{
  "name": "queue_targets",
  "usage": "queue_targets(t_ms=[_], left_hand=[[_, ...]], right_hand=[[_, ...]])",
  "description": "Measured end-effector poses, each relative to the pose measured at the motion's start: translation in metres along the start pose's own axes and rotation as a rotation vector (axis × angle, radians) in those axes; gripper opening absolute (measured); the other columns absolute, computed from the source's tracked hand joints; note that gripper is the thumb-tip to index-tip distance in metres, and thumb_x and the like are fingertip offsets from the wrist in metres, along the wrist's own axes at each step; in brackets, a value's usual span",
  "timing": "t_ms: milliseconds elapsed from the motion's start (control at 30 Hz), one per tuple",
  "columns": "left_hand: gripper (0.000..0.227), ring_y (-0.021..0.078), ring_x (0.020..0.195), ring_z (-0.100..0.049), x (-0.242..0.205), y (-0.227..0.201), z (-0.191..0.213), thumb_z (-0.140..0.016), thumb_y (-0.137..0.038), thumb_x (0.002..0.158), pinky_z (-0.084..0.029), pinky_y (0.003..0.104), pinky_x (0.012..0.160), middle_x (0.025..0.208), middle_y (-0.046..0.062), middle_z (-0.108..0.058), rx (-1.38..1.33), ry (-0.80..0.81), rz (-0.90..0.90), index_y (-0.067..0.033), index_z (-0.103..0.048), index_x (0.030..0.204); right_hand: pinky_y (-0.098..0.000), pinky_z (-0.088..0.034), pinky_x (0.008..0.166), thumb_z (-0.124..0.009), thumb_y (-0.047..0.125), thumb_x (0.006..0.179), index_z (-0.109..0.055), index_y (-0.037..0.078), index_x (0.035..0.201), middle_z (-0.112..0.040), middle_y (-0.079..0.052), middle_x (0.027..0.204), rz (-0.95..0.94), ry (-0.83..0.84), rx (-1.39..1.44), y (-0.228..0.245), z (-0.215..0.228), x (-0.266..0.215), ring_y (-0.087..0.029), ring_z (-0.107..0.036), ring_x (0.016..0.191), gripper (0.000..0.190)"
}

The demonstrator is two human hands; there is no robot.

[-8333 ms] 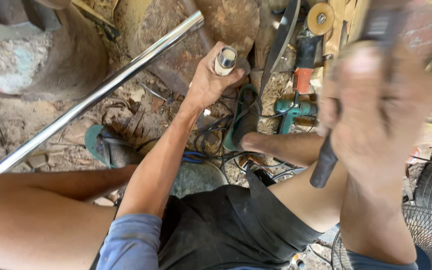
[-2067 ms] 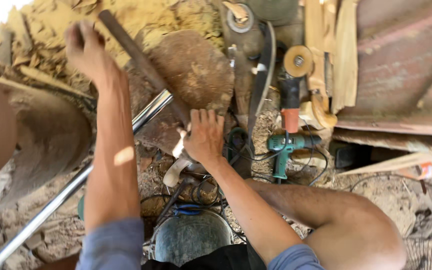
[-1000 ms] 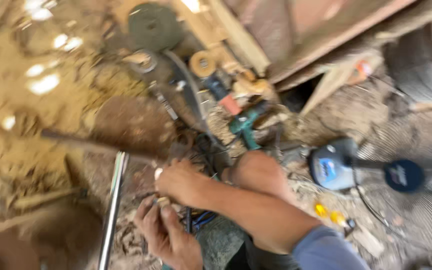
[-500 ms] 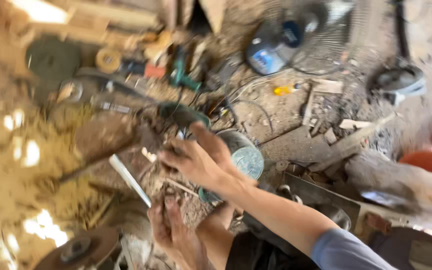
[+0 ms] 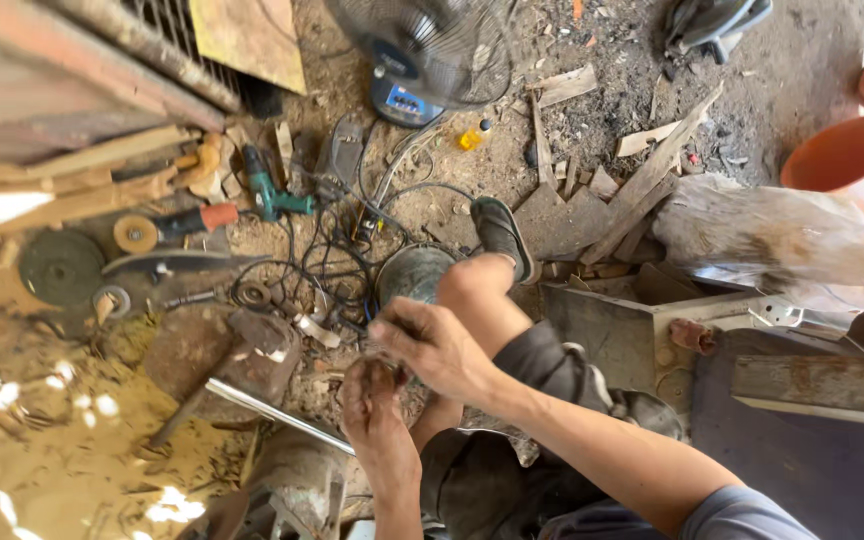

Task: The person shapes a wooden handle on a belt sander, then uses an angle grinder to smooth a metal cap. They fit the cap onto the handle and tap it into place with a hammer. The person then uses the angle grinder again on the handle and hammers the cap further. Finally, they use a metal rod to tap the cap securely.

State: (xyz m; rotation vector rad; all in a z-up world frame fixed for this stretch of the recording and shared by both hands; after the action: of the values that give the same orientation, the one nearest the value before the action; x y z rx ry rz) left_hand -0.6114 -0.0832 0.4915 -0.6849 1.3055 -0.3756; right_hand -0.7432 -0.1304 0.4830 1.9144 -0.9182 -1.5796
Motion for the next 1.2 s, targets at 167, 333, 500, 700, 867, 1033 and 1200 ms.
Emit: queue_targets(t_ms=[167,333,500,700,867,1033,1200], left_hand=[[0.024,0.0170,0.096,-0.067,0.015,0.003,-0.065,-0.066,-0.019,0.096,-0.055,0.033,0.088,0.104,0.009,-0.071,0.147,0.116,0.046,0.0013,-0.070,0.107],[0.025,0.0175,0.093,-0.069,0.051,-0.007,-0.207,-0.066,-0.020,0.098,-0.055,0.034,0.083,0.106,0.008,-0.069,0.185,0.192,0.136,0.0030,-0.070,0.105],[0.029,0.0170,0.089,-0.072,0.093,-0.034,-0.385,-0.061,-0.027,0.098,-0.056,0.033,0.075,0.105,0.005,-0.073,0.155,0.217,0.100,-0.0007,-0.069,0.108],[0.032,0.0194,0.086,-0.071,0.158,-0.104,-0.556,-0.060,-0.028,0.103,-0.056,0.033,0.077,0.101,0.010,-0.073,-0.084,0.329,-0.022,0.0003,-0.070,0.112],[0.028,0.0213,0.078,-0.073,0.223,-0.157,-0.645,-0.061,-0.027,0.100,-0.060,0.035,0.072,0.106,0.011,-0.077,-0.148,0.340,-0.104,-0.0001,-0.068,0.104],[0.026,0.0211,0.078,-0.073,0.307,-0.200,-0.702,-0.062,-0.024,0.103,-0.058,0.032,0.069,0.094,0.017,-0.074,-0.031,0.287,-0.129,-0.0001,-0.071,0.106],[0.021,0.0210,0.083,-0.075,0.405,-0.239,-0.813,-0.059,-0.022,0.102,-0.061,0.035,0.073,0.100,0.010,-0.068,-0.104,0.167,0.064,-0.0029,-0.062,0.111]], right_hand=[[-0.0268,-0.034,0.050,-0.064,0.031,0.105,-0.051,0.006,0.082,-0.044,0.004,0.064,-0.012,-0.158,0.234,0.023,0.113,0.027,-0.005,-0.039,0.057,0.036],[-0.0279,-0.031,0.046,-0.066,0.028,0.099,-0.055,0.006,0.076,-0.044,0.003,0.057,-0.169,-0.306,0.244,0.083,0.261,0.084,-0.006,-0.035,0.050,0.034],[-0.0262,-0.031,0.049,-0.063,0.024,0.100,-0.065,0.004,0.086,-0.046,0.005,0.061,-0.107,-0.267,0.185,0.159,0.397,0.144,-0.005,-0.037,0.054,0.024],[-0.0273,-0.036,0.052,-0.064,0.024,0.099,-0.067,0.002,0.093,-0.051,0.002,0.066,-0.058,-0.300,0.063,0.245,0.500,0.188,-0.007,-0.042,0.058,0.023],[-0.0290,-0.040,0.054,-0.062,0.031,0.099,-0.067,0.003,0.092,-0.053,0.000,0.065,-0.088,-0.268,-0.174,0.313,0.565,0.231,-0.009,-0.046,0.058,0.030],[-0.0301,-0.046,0.054,-0.060,0.037,0.097,-0.069,0.005,0.093,-0.059,0.001,0.063,-0.061,-0.179,-0.374,0.358,0.637,0.310,-0.010,-0.055,0.057,0.033],[-0.0330,-0.045,0.055,-0.062,0.033,0.098,-0.070,0.001,0.095,-0.058,-0.003,0.065,-0.109,-0.152,-0.362,0.427,0.717,0.443,-0.012,-0.053,0.060,0.034]])
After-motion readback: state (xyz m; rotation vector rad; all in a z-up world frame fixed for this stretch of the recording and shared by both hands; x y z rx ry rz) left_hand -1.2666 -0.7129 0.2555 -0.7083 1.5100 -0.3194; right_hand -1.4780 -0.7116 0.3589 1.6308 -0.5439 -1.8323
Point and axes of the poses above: each hand's wrist, its own x-axis towards the middle knuckle, its own z-axis out of the back of the hand, y = z × x, the point moved 2 cm from there along x, towards the middle knuckle
